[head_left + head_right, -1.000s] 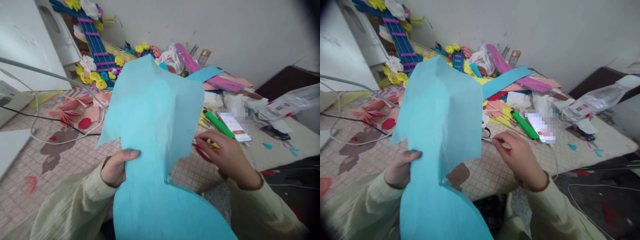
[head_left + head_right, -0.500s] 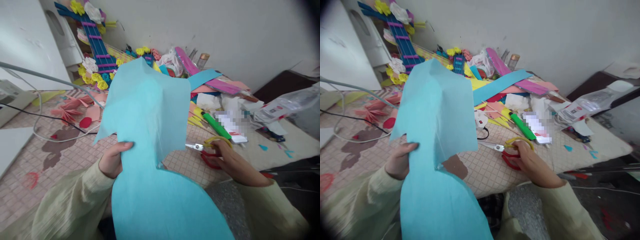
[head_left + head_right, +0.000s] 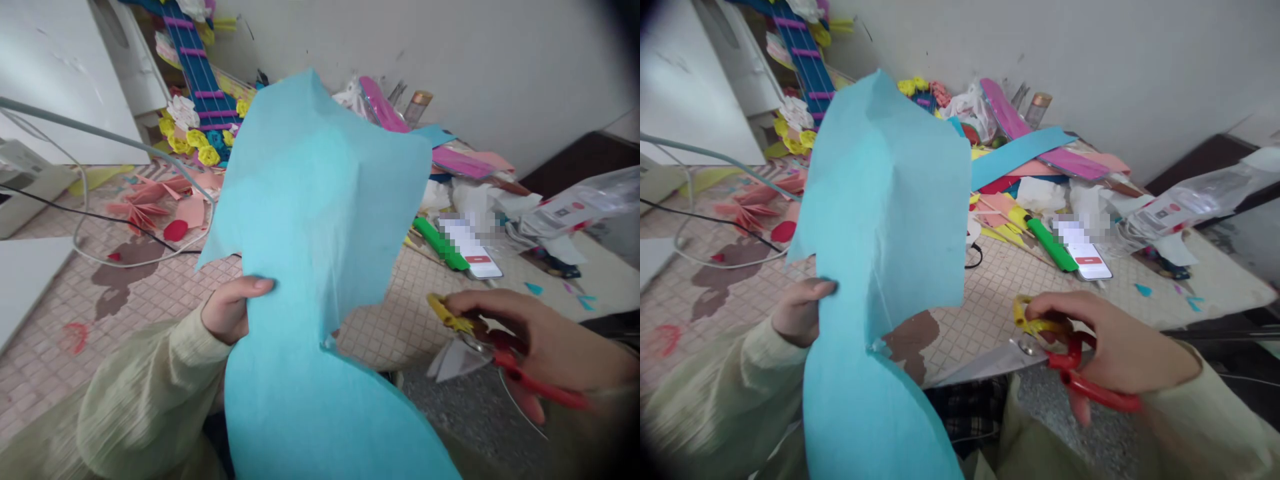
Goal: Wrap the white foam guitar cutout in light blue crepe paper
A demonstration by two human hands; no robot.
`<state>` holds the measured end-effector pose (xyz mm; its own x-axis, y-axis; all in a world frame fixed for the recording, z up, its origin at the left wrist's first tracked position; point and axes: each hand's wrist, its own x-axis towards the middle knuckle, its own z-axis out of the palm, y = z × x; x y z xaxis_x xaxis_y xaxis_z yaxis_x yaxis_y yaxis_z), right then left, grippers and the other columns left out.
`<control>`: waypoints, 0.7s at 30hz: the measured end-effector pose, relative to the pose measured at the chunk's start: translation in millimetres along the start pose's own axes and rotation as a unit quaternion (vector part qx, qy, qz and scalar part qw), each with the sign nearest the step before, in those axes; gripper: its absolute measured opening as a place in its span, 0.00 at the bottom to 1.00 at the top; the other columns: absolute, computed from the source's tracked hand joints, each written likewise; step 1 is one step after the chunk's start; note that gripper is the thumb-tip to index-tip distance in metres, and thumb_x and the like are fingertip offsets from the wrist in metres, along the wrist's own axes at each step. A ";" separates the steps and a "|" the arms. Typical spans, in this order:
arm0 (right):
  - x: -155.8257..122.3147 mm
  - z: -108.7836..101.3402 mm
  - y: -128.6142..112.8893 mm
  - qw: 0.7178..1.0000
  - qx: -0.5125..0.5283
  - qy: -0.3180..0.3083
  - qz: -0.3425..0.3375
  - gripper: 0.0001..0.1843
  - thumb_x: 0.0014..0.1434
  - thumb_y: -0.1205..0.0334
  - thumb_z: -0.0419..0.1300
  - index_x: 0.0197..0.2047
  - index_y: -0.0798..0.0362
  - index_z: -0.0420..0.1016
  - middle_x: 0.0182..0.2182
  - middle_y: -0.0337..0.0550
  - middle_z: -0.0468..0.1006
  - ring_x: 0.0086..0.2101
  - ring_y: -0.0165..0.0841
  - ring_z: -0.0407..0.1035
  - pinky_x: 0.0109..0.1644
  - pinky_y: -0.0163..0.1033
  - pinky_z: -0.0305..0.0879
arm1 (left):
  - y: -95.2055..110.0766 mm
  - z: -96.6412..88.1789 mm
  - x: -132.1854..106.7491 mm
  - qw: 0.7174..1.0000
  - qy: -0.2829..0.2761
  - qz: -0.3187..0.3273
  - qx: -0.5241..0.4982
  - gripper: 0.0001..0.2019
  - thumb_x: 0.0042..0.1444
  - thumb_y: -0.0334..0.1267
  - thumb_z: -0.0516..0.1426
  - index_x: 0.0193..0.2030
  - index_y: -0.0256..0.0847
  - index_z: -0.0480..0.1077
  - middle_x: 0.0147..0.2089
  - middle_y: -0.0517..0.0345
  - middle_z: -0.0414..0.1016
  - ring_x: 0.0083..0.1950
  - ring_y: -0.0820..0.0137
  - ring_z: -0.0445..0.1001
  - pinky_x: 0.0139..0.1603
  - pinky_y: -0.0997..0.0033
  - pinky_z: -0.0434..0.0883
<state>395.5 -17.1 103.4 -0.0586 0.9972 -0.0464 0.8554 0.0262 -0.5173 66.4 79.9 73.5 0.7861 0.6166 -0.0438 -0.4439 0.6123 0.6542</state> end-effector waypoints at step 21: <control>55.7 -5.8 -53.6 0.954 -0.014 -0.299 -0.009 0.13 0.41 0.66 0.58 0.34 0.51 0.72 0.18 0.32 0.74 0.20 0.27 0.66 0.23 0.31 0.58 | -2.3 -4.7 3.2 0.997 -0.037 -0.017 -0.060 0.05 0.46 0.32 0.61 0.30 0.33 0.77 0.30 0.61 0.80 0.32 0.72 0.78 0.34 0.84 0.73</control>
<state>349.3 37.5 133.4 -0.3487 0.7792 -0.5209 0.8648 0.0531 -0.4994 68.0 82.8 68.3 0.8293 0.5587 -0.0047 -0.4613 0.6893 0.5586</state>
